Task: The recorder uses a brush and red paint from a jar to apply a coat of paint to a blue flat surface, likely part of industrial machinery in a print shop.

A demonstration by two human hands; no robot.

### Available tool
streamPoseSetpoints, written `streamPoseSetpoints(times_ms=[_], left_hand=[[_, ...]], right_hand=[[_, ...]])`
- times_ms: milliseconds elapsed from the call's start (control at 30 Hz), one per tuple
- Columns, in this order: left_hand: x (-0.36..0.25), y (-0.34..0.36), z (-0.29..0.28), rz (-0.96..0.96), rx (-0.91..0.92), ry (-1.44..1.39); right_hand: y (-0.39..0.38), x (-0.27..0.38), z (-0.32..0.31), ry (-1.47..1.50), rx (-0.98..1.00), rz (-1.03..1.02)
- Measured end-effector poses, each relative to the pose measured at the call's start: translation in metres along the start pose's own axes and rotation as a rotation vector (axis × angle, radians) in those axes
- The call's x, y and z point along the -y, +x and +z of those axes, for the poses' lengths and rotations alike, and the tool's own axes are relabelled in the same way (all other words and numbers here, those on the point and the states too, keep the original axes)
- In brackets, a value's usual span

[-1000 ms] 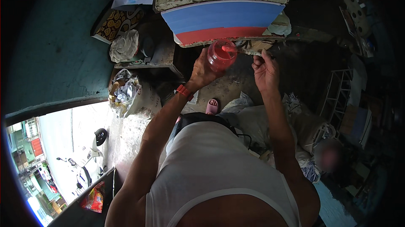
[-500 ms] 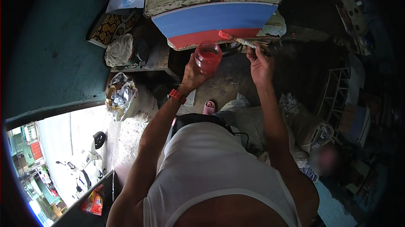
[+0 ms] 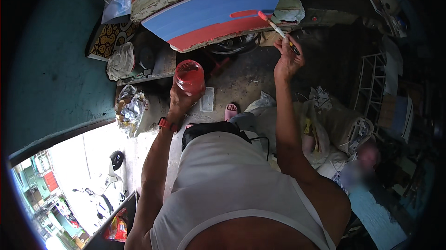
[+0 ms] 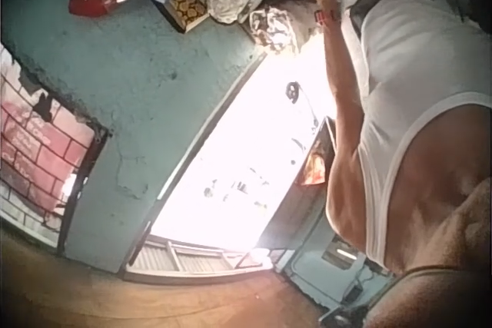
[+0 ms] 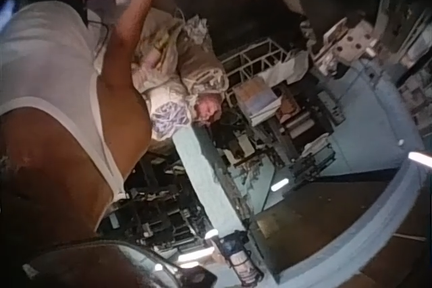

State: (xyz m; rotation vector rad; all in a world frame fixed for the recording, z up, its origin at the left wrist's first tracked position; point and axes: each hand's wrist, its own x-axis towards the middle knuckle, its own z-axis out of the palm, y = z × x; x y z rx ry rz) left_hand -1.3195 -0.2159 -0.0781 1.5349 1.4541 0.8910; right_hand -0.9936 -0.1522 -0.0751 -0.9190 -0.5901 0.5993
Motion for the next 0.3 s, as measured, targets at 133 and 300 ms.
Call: streamPoseSetpoints(times_ms=[133,300], left_hand=[[-0.004,-0.014,-0.018,0.024,0.056,0.010],[-0.002,-0.021,-0.032,0.028,0.072,0.134]], right_hand=[[-0.035,-0.005,0.015,0.037,0.292,0.150],[-0.032,-0.023,0.030,0.051,0.480,0.033]])
